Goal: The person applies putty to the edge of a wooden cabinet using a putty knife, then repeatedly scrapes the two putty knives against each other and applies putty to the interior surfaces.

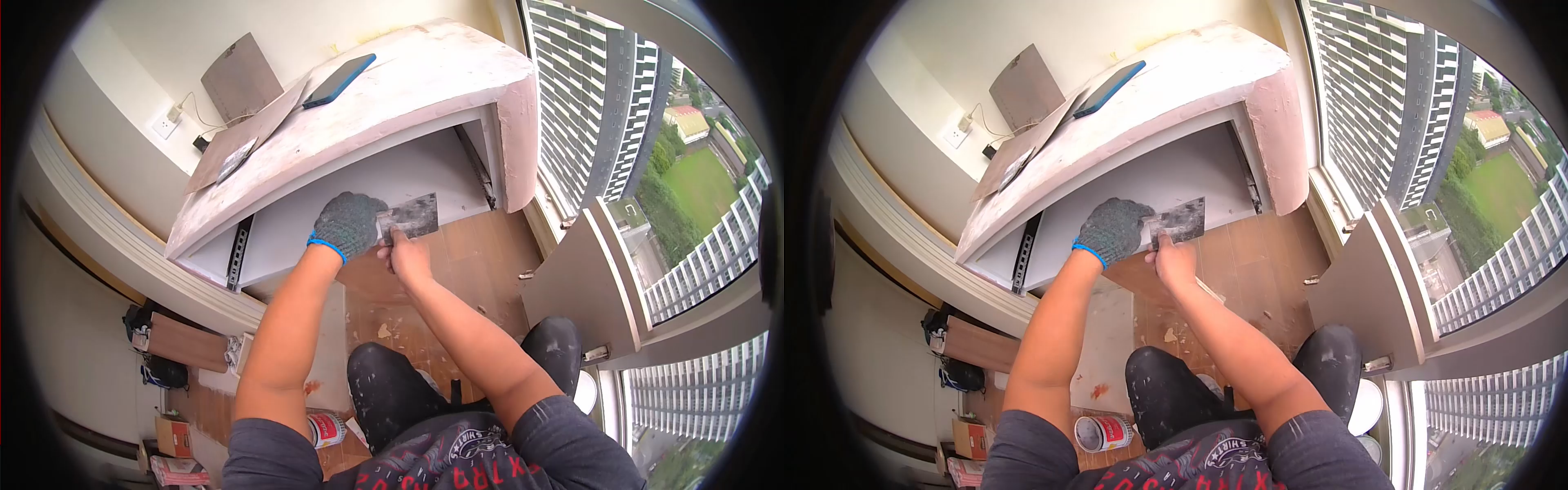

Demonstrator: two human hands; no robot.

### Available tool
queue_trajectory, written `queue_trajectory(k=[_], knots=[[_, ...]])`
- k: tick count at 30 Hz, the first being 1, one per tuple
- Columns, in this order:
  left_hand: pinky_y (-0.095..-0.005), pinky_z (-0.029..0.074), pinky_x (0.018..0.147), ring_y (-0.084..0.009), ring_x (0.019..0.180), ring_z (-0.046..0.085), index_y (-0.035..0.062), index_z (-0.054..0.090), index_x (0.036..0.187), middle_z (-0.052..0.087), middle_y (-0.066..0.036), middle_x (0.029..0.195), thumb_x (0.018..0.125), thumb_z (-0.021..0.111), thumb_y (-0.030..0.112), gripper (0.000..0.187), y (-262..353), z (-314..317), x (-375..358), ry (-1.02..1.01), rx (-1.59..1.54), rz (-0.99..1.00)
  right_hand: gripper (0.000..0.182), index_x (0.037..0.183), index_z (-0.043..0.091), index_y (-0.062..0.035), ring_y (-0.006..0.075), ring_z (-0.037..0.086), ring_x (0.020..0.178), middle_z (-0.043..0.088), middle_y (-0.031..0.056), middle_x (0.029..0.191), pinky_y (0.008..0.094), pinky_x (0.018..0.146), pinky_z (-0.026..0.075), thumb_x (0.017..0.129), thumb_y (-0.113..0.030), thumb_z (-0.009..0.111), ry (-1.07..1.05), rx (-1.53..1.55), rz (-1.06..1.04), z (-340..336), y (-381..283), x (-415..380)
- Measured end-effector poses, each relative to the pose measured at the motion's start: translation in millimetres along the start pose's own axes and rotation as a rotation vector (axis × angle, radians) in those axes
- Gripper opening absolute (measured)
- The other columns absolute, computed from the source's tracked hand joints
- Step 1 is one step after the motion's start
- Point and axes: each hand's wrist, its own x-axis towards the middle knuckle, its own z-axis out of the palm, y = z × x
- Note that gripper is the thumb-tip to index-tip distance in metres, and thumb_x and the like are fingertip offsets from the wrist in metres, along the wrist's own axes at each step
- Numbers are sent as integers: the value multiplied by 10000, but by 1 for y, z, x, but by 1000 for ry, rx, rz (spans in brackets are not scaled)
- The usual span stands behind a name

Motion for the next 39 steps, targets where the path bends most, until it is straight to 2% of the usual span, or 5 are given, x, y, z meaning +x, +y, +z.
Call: queue_trajectory(k=[18, 31, 33, 36, 39], knots=[[-443, 515, 948, -333, 1031, 655, 176, 722, 1138, 704, -125, 1074, 730, 730, 286, 422, 1, 33, 12, 31, 20, -38, 492, 648, 633, 3, 151, 479, 421, 560, 70, 536, 329, 418, 358, 1005, -317, 527, 57, -123, -172, -1, 0, -3], [-456, 536, 895, -365, 1020, 651, 129, 733, 1104, 702, -175, 1052, 465, 818, 147, 645, 14, 14, 21, 56, -60, 33, 529, 619, 624, -11, 193, 550, 520, 609, 97, 581, 341, 537, 413, 1008, -347, 498, 23, -210, -128, -11, 7, 8], [-445, 522, 933, -359, 1065, 643, 146, 728, 1157, 698, -176, 1099, 582, 779, 183, 579, 16, 15, 27, -68, 6, 25, 622, 589, 691, -19, 281, 653, 637, 648, 124, 568, 387, 742, 498, 1017, -403, 454, 12, -302, -172, -10, 15, 14], [-439, 508, 955, -351, 1065, 638, 153, 727, 1167, 698, -153, 1123, 707, 711, 219, 465, 18, 7, 27, -104, 40, 11, 484, 697, 633, 16, 160, 513, 486, 617, 100, 618, 328, 454, 399, 1003, -341, 521, -10, -151, -143, -10, 20, 15], [-440, 514, 938, -358, 1046, 641, 146, 733, 1143, 701, -150, 1098, 677, 720, 202, 469, 21, 2, 18, -108, -22, 2, 512, 667, 629, 5, 163, 511, 487, 603, 93, 600, 339, 461, 393, 1003, -364, 516, -3, -185, -179, -8, 9, 6]])
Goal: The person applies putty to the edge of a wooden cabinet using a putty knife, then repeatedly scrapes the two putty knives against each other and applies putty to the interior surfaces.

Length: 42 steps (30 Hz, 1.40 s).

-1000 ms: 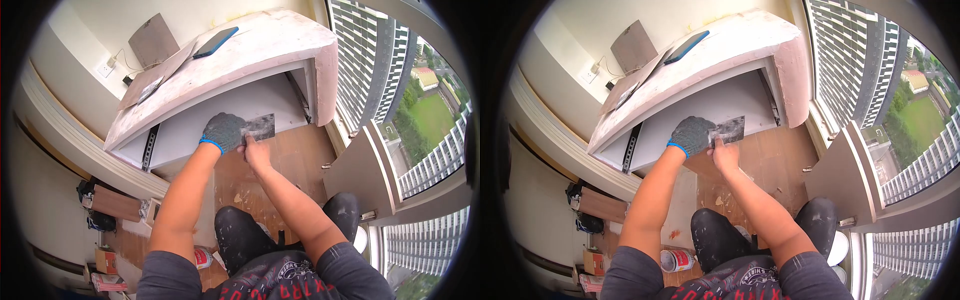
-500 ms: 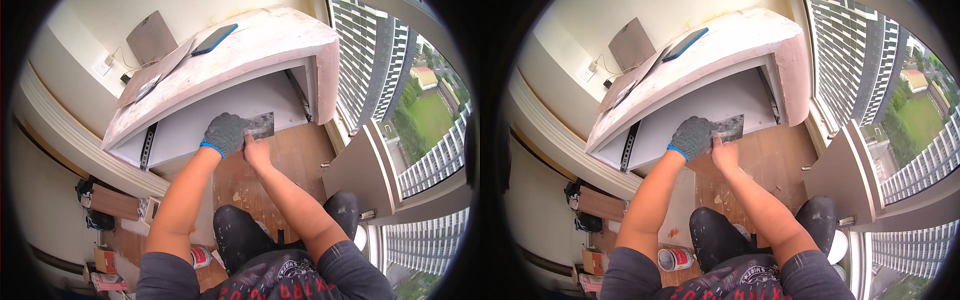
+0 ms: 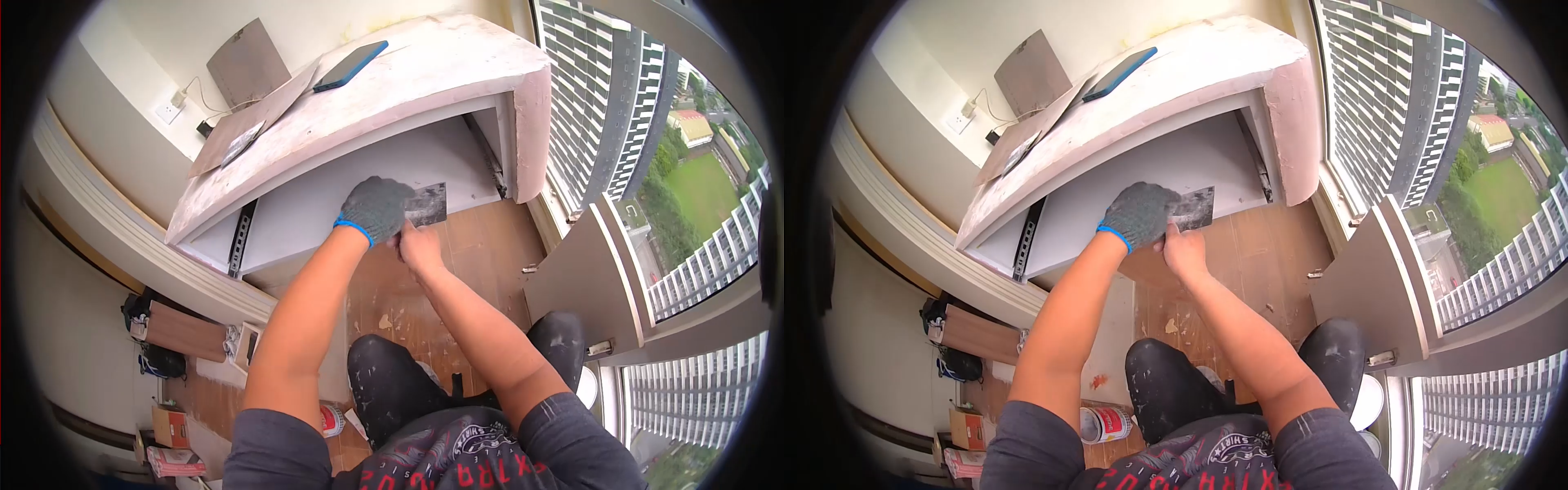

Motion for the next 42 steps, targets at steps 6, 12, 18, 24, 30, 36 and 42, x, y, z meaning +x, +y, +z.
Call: queue_trajectory(k=[6, 12, 18, 24, 30, 36, 42], knots=[[-456, 508, 946, -354, 1081, 629, 168, 697, 1220, 688, -178, 1123, 591, 798, 204, 638, 1, 10, 2, 47, 18, 10, 612, 581, 654, -5, 236, 635, 633, 633, 123, 581, 388, 634, 481, 1009, -411, 492, 2, -117, 88, 3, 0, -9], [-455, 503, 946, -332, 1061, 645, 154, 701, 1191, 693, -154, 1139, 756, 682, 212, 439, 1, 17, 21, 46, 67, 41, 379, 790, 637, -15, 145, 528, 529, 623, 69, 672, 305, 502, 429, 1008, -296, 507, -126, 36, 163, -12, -32, -25], [-448, 497, 936, -332, 1048, 634, 121, 710, 1139, 700, -131, 1118, 838, 610, 214, 331, -8, 9, -1, 275, -60, 113, 299, 929, 616, -3, 120, 534, 571, 640, 56, 749, 269, 536, 449, 1032, -268, 522, -86, 85, 96, -40, -31, -21], [-444, 529, 864, -336, 952, 633, 189, 731, 1124, 701, -130, 1069, 843, 569, 124, 331, -25, 28, -22, 191, 68, 166, 286, 906, 620, -3, 112, 515, 534, 635, 52, 724, 274, 509, 432, 1024, -252, 544, -66, 57, 37, -42, -36, -14], [-453, 530, 861, -331, 948, 630, 184, 732, 1055, 699, -120, 1049, 830, 596, 126, 269, -15, 33, -12, 290, 3, 172, 299, 803, 636, -19, 105, 511, 521, 616, 43, 664, 270, 491, 412, 1006, -221, 549, -23, -25, -3, -39, -18, 0], [-466, 516, 866, -343, 952, 627, 186, 726, 1058, 697, -130, 1009, 856, 585, 180, 247, -7, 33, -19, 275, -35, 152, 293, 780, 627, -22, 103, 484, 483, 603, 38, 646, 267, 451, 373, 989, -208, 540, 30, 56, 18, -34, -18, 3], [-468, 538, 842, -357, 920, 650, 160, 740, 1004, 712, -142, 969, 790, 702, 310, 264, -5, 28, -13, 270, -20, 174, 281, 767, 616, -28, 98, 461, 460, 601, 38, 645, 280, 422, 348, 978, -201, 548, 48, 85, 27, -31, -23, -1]])
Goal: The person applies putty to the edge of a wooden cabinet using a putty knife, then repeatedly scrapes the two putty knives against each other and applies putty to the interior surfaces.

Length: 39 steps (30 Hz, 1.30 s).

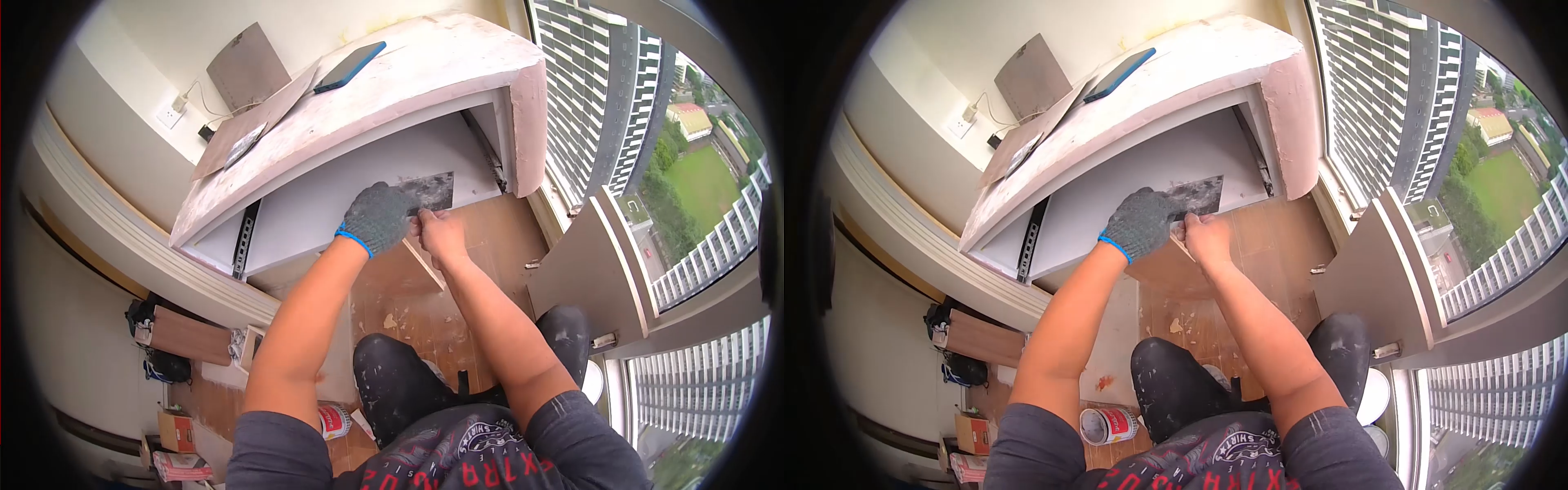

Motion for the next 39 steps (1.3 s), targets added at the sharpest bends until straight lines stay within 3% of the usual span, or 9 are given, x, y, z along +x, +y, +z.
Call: queue_trajectory(k=[12, 16, 20, 23, 26, 30, 33, 36, 39], knots=[[-463, 527, 865, -343, 943, 631, 156, 730, 1051, 707, -128, 1035, 770, 688, 247, 298, 11, -2, 22, -105, 93, -14, 311, 756, 629, -18, 95, 459, 461, 581, 30, 617, 281, 428, 346, 979, -219, 549, -40, -167, 5, -6, 4, 6], [-456, 529, 864, -351, 931, 632, 150, 727, 1041, 703, -142, 1043, 704, 718, 224, 345, 8, -15, 12, -118, -20, 31, 332, 713, 608, -21, 105, 454, 447, 569, 35, 594, 289, 433, 343, 978, -212, 546, -65, -64, 1, -7, -2, 4], [-462, 535, 858, -359, 945, 638, 221, 707, 1149, 705, -134, 1087, 727, 723, 222, 422, 16, -1, 28, -116, 113, 3, 341, 724, 626, -13, 122, 478, 471, 577, 41, 590, 305, 462, 374, 973, -232, 547, -66, -137, -17, -8, 3, 5], [-473, 531, 857, -368, 980, 637, 200, 713, 1128, 705, -135, 1089, 697, 747, 234, 433, 24, -28, 29, -266, 16, 1, 381, 680, 629, -23, 126, 495, 481, 565, 43, 562, 310, 474, 375, 974, -249, 544, -68, -120, -16, -11, -4, 0], [-477, 528, 861, -379, 980, 641, 135, 714, 1064, 702, -144, 1088, 637, 773, 245, 445, 20, -9, 22, -30, -21, 43, 418, 631, 621, -24, 128, 526, 498, 564, 50, 541, 309, 490, 392, 969, -259, 551, -22, -282, -129, -12, -18, -12], [-473, 529, 861, -364, 973, 642, 146, 697, 1126, 701, -150, 1076, 583, 813, 223, 560, 23, -14, 47, -239, 125, 23, 410, 638, 641, -14, 138, 545, 498, 573, 55, 541, 325, 509, 420, 951, -273, 580, -66, -171, 14, -12, -15, -7], [-473, 528, 854, -362, 978, 633, 121, 700, 1104, 701, -151, 1051, 538, 825, 197, 585, 20, -11, 30, -50, -89, 72, 407, 629, 636, -27, 133, 515, 475, 553, 35, 533, 314, 489, 394, 946, -279, 593, -21, -219, -80, -12, -5, -1], [-467, 532, 845, -356, 961, 631, 104, 699, 1080, 699, -148, 1031, 537, 821, 187, 562, 21, -4, 40, -108, 28, 1, 396, 636, 629, -23, 129, 495, 466, 553, 23, 539, 309, 478, 382, 946, -268, 597, -15, -227, -151, -11, 9, 5], [-458, 528, 843, -350, 949, 632, 117, 703, 1084, 704, -129, 1025, 611, 791, 205, 489, 18, -12, 49, -139, 49, 24, 372, 659, 632, -16, 114, 490, 478, 584, 34, 574, 302, 473, 374, 951, -241, 587, -39, -157, -52, -10, 0, 0]])
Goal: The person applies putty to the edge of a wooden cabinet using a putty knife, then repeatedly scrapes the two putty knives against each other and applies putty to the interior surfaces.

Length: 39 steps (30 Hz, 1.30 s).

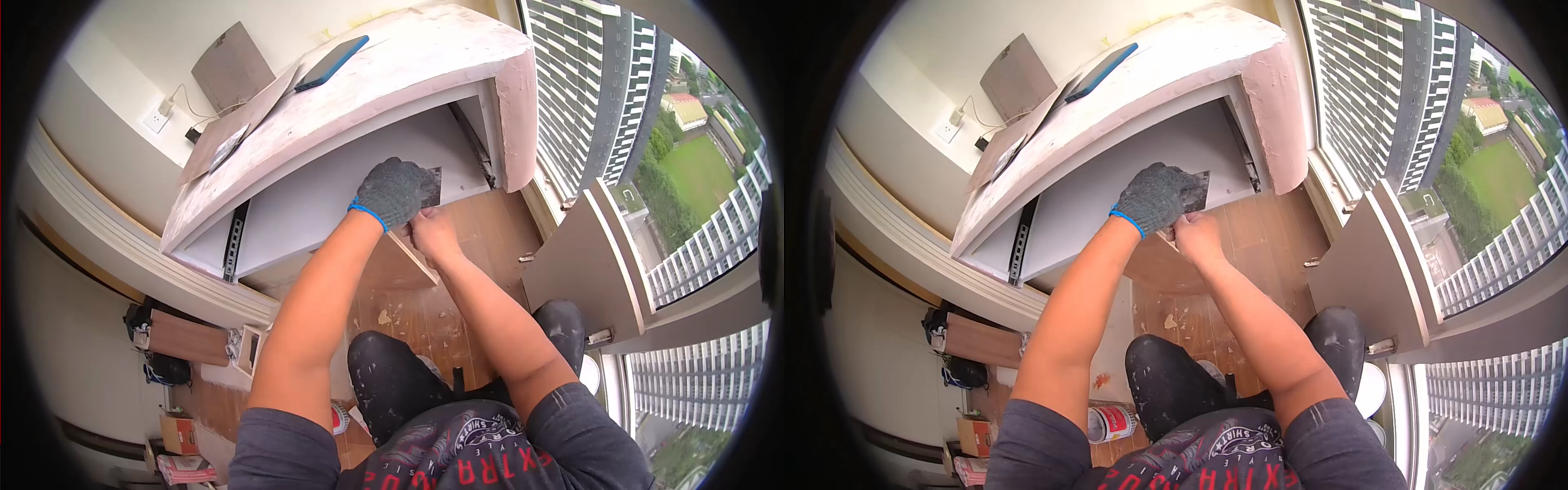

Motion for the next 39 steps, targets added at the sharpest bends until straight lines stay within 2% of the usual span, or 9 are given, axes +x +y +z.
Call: queue_trajectory(k=[7, 10, 13, 16, 22, 25, 28, 34, 39], knots=[[-484, 521, 808, -371, 888, 633, 157, 706, 1067, 705, -145, 980, 729, 715, 260, 354, -6, 13, -43, 123, -121, 36, 339, 738, 641, -6, 108, 517, 523, 623, 43, 658, 290, 506, 395, 961, -253, 578, -75, 74, 12, -2, -1, -1], [-490, 522, 810, -370, 885, 635, 151, 709, 1058, 704, -150, 991, 658, 756, 245, 413, 2, 16, -32, 225, -172, 32, 356, 756, 646, -4, 115, 534, 551, 627, 47, 664, 293, 535, 420, 967, -283, 581, -3, -15, -57, 2, 11, 5], [-453, 553, 841, -344, 948, 662, 100, 737, 980, 720, -154, 1028, 604, 818, 224, 404, 1, 4, -10, -7, -38, -1, 375, 680, 690, -18, 153, 616, 580, 660, 86, 616, 333, 595, 479, 942, -261, 575, 69, -72, -51, 1, 8, 2], [-484, 531, 815, -368, 915, 648, 110, 710, 941, 704, -160, 983, 487, 814, 196, 474, -1, 3, 4, -28, 33, 66, 349, 750, 643, -3, 115, 529, 548, 618, 49, 643, 295, 531, 419, 955, -282, 600, 24, -53, -21, 0, 9, 3], [-469, 526, 875, -358, 991, 664, 103, 725, 918, 714, -163, 1044, 661, 716, 182, 269, 10, 5, 37, -21, 29, -90, 299, 770, 649, 1, 113, 507, 495, 621, 58, 640, 296, 467, 384, 947, -235, 603, 37, 4, -34, 2, 3, 1], [-445, 506, 950, -341, 1071, 653, 124, 736, 1014, 700, -153, 1150, 809, 628, 196, 243, 14, -24, 37, -199, 106, -67, 273, 776, 652, -3, 118, 507, 489, 627, 62, 650, 293, 464, 386, 947, -206, 589, -32, 38, -33, -3, 2, 0], [-427, 484, 1001, -324, 1127, 635, 142, 724, 1118, 679, -143, 1218, 892, 566, 212, 285, -52, 14, 35, 249, -188, -58, 258, 781, 655, -7, 113, 526, 526, 635, 68, 671, 286, 485, 399, 950, -187, 580, -88, 90, -4, -10, 11, -5], [-425, 473, 1019, -325, 1142, 624, 154, 696, 1195, 670, -129, 1248, 917, 519, 209, 333, -102, 20, 14, 162, 50, -234, 288, 738, 691, 6, 128, 586, 654, 648, 61, 688, 286, 631, 462, 874, -242, 639, -251, 0, 23, -52, 17, -83], [-434, 469, 1022, -342, 1148, 614, 151, 693, 1196, 663, -151, 1250, 914, 504, 226, 348, -92, 32, 45, 27, -112, -130, 188, 747, 668, 9, 133, 565, 661, 612, 54, 704, 280, 649, 459, 846, -145, 627, -247, 4, 48, -102, 33, -115]])
